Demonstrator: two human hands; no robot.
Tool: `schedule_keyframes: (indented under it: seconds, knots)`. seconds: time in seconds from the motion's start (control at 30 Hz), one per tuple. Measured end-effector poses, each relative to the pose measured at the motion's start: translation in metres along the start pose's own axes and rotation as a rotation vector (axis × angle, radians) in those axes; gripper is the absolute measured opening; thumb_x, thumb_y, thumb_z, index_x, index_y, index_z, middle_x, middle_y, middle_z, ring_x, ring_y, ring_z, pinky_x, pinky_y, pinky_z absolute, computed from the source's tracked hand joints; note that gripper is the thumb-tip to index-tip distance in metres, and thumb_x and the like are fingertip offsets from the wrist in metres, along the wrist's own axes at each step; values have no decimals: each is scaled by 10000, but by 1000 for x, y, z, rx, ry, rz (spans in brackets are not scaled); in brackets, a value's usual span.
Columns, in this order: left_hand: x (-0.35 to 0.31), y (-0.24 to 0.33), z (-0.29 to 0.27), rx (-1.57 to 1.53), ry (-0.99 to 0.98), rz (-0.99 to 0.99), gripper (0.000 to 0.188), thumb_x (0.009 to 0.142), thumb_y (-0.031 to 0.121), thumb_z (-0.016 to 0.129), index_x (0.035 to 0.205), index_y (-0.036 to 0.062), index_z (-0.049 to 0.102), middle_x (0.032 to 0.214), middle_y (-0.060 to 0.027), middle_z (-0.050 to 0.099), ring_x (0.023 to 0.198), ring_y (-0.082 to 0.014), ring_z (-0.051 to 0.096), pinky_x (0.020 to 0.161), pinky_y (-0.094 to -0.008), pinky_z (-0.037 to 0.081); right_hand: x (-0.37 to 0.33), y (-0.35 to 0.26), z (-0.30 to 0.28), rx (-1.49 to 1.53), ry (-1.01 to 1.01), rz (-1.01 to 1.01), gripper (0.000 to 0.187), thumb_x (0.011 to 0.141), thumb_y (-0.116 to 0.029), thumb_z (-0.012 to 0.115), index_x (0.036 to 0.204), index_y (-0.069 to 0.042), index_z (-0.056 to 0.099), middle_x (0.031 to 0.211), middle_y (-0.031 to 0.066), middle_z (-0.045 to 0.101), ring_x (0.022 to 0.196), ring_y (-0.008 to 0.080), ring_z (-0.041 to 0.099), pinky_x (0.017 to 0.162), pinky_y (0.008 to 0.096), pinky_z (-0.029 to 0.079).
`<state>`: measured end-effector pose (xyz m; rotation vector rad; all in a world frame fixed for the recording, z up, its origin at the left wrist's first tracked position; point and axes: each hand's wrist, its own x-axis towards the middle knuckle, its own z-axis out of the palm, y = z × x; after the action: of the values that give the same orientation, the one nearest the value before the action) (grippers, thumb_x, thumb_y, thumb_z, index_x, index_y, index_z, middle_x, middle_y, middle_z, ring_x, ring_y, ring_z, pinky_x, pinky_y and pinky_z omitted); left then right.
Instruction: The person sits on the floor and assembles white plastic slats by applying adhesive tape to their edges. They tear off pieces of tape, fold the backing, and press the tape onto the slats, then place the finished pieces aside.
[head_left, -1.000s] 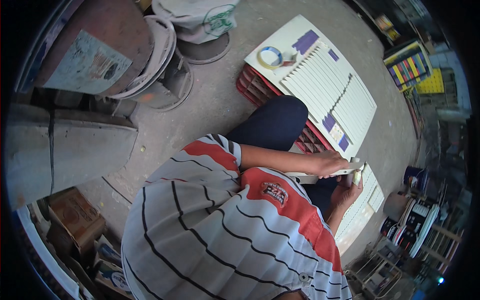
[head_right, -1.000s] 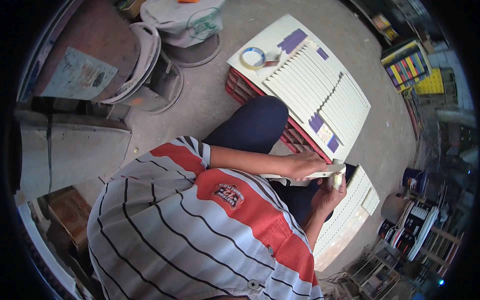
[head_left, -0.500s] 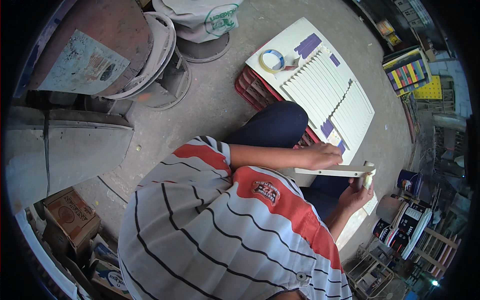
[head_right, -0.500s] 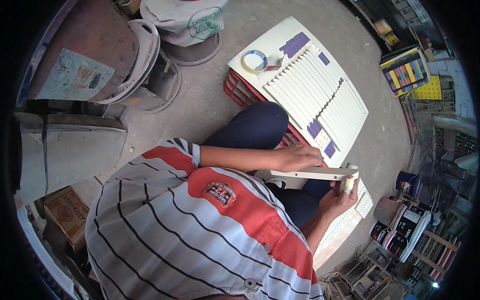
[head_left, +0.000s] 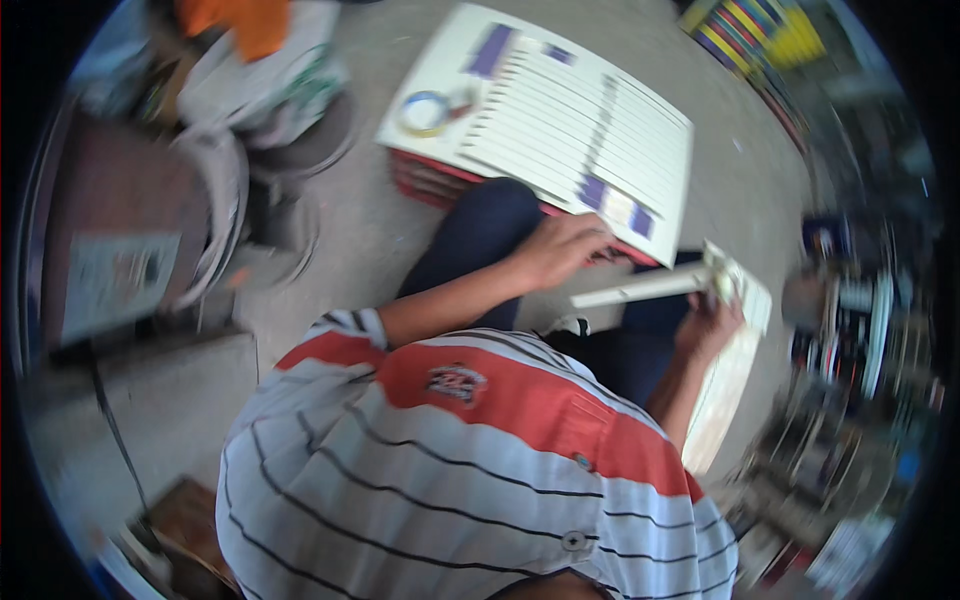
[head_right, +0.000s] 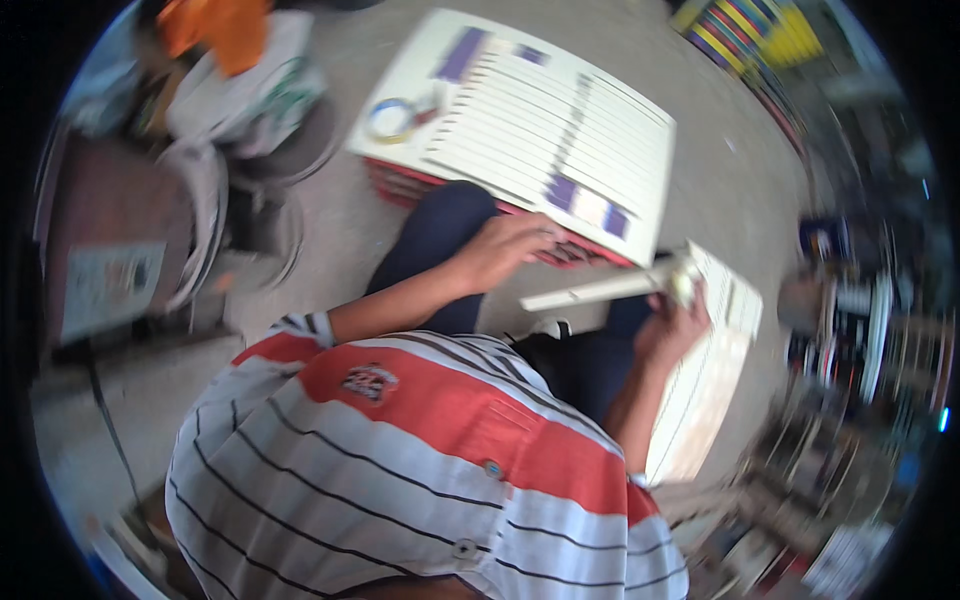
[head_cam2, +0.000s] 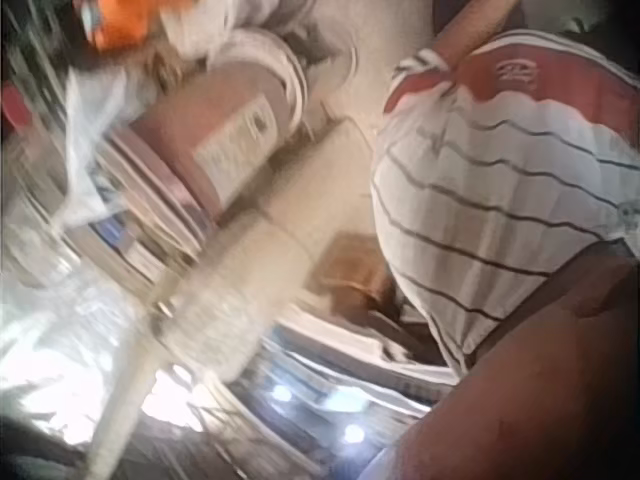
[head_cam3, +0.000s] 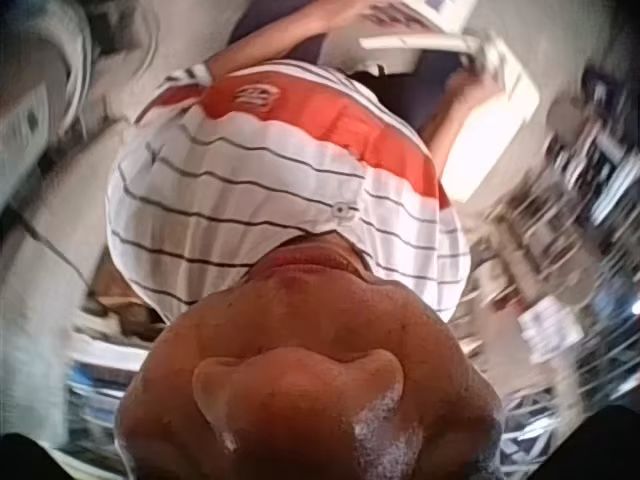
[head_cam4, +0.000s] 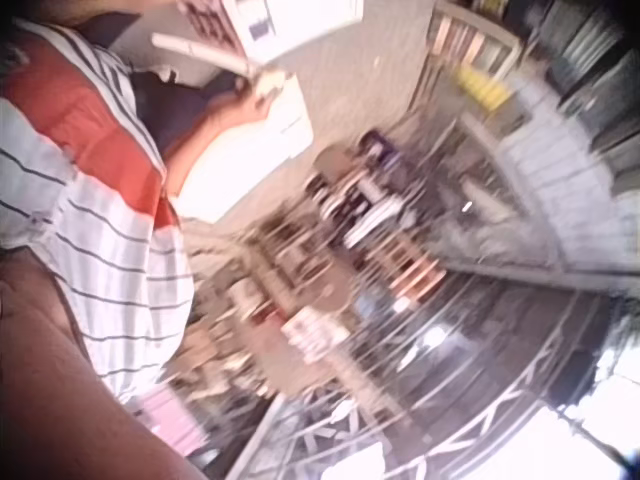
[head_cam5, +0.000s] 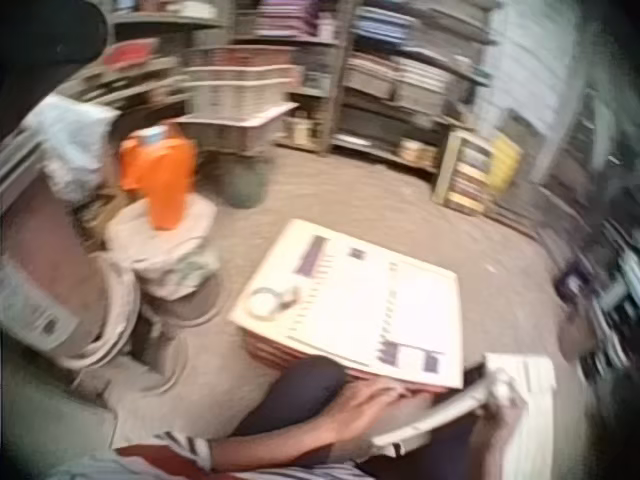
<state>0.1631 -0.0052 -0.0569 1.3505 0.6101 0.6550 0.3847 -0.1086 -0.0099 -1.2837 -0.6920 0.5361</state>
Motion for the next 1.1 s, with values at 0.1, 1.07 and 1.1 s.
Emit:
schedule_keyframes:
  seconds: [0.1, 1.07, 1.1]
  knots:
    - [5, -14, 16, 64, -125, 32, 313, 883, 256, 457, 1072, 58, 609, 1063, -40, 603, 982, -145, 566, 820, -297, 464, -2, 13, 2, -114, 68, 99, 317, 764, -66, 550, 1063, 9, 624, 917, 47, 625, 691, 122, 588, 590, 232, 469]
    - [-63, -76, -98, 347, 491, -671, 328, 911, 176, 392, 1126, -31, 530, 1082, -173, 583, 979, -211, 591, 747, -280, 497, -29, 107, -81, 177, 405, 450, 215, 737, -197, 708, 676, 4, 663, 538, 38, 569, 440, 76, 472, 393, 229, 331]
    - [-64, -80, -99, 332, 471, -697, 330, 912, 180, 391, 1124, -30, 531, 1080, -174, 584, 978, -211, 592, 747, -280, 497, -31, 108, -82, 169, 406, 446, 220, 736, -199, 708, 671, 7, 661, 534, 39, 568, 440, 79, 474, 394, 230, 333]
